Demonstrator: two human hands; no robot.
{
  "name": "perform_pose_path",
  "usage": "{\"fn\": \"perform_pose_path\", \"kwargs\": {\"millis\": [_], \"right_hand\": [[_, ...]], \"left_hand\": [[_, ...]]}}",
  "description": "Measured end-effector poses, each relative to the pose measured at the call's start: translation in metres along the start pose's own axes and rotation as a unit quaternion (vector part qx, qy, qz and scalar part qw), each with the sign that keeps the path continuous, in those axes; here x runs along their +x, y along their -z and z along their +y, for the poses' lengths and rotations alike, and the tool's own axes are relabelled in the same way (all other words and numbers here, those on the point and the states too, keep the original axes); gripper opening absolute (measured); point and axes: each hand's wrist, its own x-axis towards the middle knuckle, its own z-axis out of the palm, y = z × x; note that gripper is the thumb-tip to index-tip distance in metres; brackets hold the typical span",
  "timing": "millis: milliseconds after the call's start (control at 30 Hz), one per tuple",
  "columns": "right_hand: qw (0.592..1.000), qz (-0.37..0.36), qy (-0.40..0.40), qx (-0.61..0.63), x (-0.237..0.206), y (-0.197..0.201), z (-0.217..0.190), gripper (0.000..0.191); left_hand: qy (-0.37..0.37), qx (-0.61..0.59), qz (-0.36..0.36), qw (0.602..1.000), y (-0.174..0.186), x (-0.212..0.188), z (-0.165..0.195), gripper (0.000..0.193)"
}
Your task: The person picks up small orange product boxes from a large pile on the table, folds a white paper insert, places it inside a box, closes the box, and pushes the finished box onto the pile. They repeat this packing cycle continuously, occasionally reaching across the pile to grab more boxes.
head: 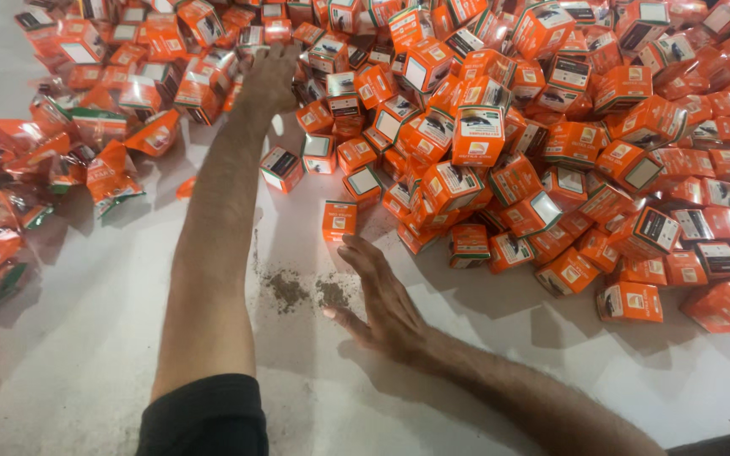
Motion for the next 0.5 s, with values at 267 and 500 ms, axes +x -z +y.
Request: {"fn": "perform_pose_path", "kwargs": {"millis": [267, 500], "right_hand": [[0.994, 0.064, -0.049, 0.068, 0.000, -0.004, 0.007, 0.088], [0.982, -0.005, -0.129, 0.139, -0.006, -0.001, 0.020, 0.083]], "left_hand": [[-0.219, -0.117, 0.386, 0.888, -0.006, -0.131, 0.002, 0.048], [-0.363, -0.282, 0.096, 0.883, -0.013, -0.275, 0.054, 0.045]]}}
